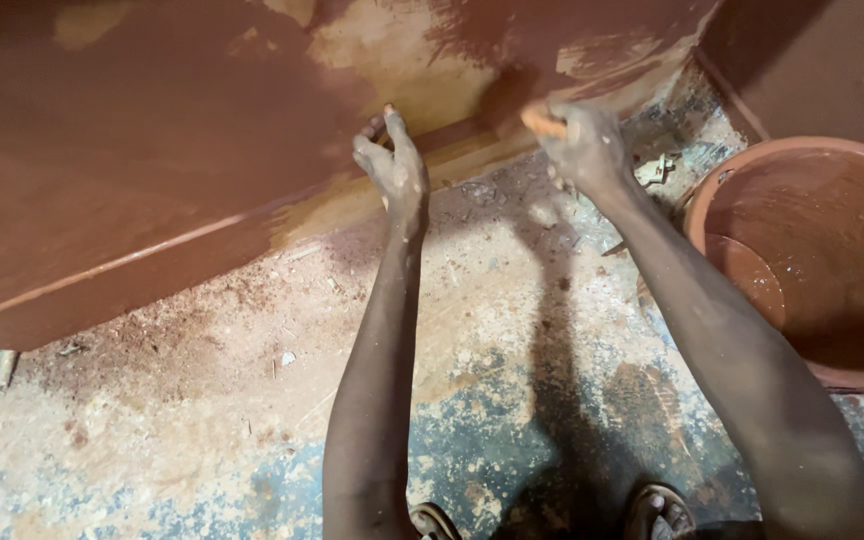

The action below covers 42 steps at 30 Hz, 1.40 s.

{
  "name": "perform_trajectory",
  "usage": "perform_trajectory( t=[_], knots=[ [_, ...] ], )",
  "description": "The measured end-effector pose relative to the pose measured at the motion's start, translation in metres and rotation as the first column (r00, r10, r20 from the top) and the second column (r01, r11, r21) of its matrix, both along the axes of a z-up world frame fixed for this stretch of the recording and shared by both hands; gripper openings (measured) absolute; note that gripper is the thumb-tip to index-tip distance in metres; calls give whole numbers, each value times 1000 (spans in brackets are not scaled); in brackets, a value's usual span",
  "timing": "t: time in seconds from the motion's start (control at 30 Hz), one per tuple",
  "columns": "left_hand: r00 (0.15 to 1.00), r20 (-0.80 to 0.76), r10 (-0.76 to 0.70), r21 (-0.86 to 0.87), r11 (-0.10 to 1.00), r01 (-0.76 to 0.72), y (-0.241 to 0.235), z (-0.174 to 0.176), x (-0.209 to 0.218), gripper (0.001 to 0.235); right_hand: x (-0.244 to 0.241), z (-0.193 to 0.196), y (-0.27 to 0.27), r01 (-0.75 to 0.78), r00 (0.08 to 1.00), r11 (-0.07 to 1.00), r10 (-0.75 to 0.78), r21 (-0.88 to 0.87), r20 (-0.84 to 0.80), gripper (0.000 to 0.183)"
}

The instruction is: The person paints the lower section of a wall using a paintbrush. They repeatedly dip the brush into a bucket of brown paint and apply it to the wall surface near the floor.

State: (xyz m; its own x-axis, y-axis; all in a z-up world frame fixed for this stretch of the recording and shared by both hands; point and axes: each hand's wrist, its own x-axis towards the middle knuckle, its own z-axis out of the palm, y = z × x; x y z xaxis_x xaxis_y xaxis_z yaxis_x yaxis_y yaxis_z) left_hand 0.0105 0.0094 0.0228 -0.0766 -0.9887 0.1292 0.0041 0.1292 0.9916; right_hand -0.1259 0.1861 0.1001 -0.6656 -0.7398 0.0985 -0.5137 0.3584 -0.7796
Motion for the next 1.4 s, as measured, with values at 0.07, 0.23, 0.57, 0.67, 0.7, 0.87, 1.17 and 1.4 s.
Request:
perform_trajectory(
  t=[0.07,0.23,0.57,0.67,0.7,0.87,1.17,1.4],
  knots=[
    [999,38,14,-9,1000,-14,-3,-7,-1,61,10,13,-7,3,997,975,13,-223,70,41],
    [1000,12,2,-8,1000,-2,-4,-15,-9,61,27,38,-5,-233,960,776,88,-586,-264,47],
    [1000,13,-17,-10,1000,17,2,-6,-8,62,-41,-51,-6,206,865,970,-119,-128,488,48],
    [1000,21,-16,-26,1000,16,1,-3,-4,63,-43,-65,-4,226,843,968,-139,-108,520,51],
    [1000,27,-16,-24,1000,17,2,-5,-4,63,-39,-63,-2,260,807,958,-150,-117,572,56],
    [998,27,-52,49,997,51,3,-8,-9,61,7,-10,-21,72,829,880,208,-469,519,52],
    [997,19,-70,-4,998,70,5,-19,-15,59,23,8,-28,86,867,870,174,-485,467,47],
    [997,65,-35,-55,998,38,-11,-30,-1,56,-50,-74,-3,440,728,888,-266,-134,632,36]
  ],
)
